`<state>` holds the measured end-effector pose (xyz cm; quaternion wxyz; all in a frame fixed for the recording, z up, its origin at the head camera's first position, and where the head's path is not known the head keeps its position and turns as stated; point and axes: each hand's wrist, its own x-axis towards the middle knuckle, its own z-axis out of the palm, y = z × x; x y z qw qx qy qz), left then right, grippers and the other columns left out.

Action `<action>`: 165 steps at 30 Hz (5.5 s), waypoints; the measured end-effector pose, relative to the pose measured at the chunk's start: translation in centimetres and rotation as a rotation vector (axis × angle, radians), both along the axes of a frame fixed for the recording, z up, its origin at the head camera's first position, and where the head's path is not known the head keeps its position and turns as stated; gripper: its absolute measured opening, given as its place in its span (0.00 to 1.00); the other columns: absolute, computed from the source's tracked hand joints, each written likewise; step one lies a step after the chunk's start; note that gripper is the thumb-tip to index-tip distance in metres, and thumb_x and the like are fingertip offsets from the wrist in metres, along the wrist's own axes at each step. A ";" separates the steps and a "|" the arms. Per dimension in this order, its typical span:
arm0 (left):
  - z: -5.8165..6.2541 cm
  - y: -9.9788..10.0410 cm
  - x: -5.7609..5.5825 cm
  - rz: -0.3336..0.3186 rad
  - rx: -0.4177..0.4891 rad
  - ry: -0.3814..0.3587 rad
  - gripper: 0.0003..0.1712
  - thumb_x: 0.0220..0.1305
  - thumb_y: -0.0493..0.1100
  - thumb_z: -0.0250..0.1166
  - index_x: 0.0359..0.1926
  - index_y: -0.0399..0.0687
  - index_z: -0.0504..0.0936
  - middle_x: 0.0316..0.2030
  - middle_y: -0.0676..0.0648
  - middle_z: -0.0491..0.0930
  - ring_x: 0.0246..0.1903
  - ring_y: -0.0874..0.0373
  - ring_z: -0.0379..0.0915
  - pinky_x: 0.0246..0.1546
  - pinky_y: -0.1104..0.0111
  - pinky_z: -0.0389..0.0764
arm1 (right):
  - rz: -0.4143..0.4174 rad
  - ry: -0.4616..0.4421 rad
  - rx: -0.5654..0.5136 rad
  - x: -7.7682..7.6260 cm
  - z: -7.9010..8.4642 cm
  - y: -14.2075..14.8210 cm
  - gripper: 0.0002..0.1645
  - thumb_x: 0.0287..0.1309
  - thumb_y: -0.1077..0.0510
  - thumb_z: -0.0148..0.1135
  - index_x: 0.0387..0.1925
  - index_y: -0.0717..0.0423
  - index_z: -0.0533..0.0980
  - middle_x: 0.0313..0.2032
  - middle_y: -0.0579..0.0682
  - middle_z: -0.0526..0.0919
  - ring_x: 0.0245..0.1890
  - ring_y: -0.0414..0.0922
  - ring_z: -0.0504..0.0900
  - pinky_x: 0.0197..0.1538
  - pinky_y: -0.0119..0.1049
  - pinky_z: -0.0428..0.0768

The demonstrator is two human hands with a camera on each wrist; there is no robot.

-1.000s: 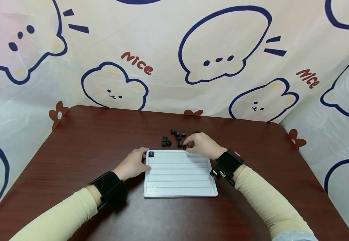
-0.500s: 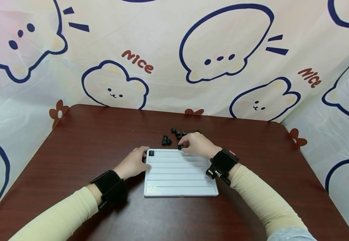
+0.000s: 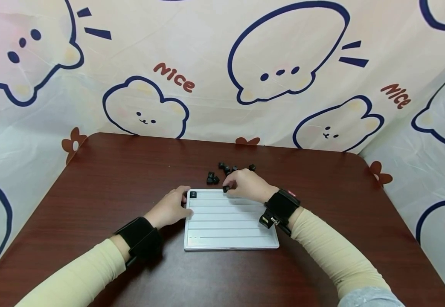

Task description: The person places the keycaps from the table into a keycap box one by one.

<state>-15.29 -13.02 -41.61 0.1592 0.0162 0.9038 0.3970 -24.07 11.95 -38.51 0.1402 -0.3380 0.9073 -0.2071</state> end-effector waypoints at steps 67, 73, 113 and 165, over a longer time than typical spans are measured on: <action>0.0 0.1 0.1 -0.002 0.024 0.017 0.42 0.62 0.35 0.72 0.73 0.32 0.63 0.44 0.41 0.71 0.39 0.51 0.68 0.38 0.62 0.71 | 0.078 0.079 0.059 2.2 -1.0 -6.8 0.11 0.61 0.65 0.72 0.46 0.58 0.86 0.47 0.53 0.84 0.40 0.44 0.82 0.46 0.37 0.81; 0.1 0.0 0.1 0.000 0.013 0.014 0.42 0.63 0.35 0.72 0.73 0.33 0.63 0.45 0.42 0.72 0.40 0.51 0.68 0.41 0.61 0.71 | 0.066 0.095 0.048 2.5 -1.0 -7.0 0.12 0.60 0.67 0.72 0.46 0.59 0.85 0.44 0.53 0.83 0.34 0.43 0.77 0.43 0.37 0.79; 0.2 0.1 0.2 -0.018 -0.018 0.024 0.42 0.65 0.36 0.70 0.74 0.32 0.61 0.49 0.39 0.73 0.45 0.49 0.70 0.44 0.59 0.73 | 0.004 0.073 0.093 2.2 -1.3 -7.8 0.06 0.66 0.60 0.69 0.40 0.55 0.79 0.31 0.46 0.78 0.27 0.41 0.74 0.33 0.33 0.71; 0.0 0.1 0.3 -0.006 -0.007 0.013 0.43 0.65 0.37 0.71 0.76 0.35 0.60 0.47 0.41 0.72 0.29 0.53 0.66 0.35 0.61 0.69 | -0.222 -0.066 -0.017 -2.8 3.2 -1.4 0.07 0.67 0.61 0.67 0.45 0.58 0.84 0.38 0.53 0.85 0.33 0.51 0.84 0.39 0.40 0.81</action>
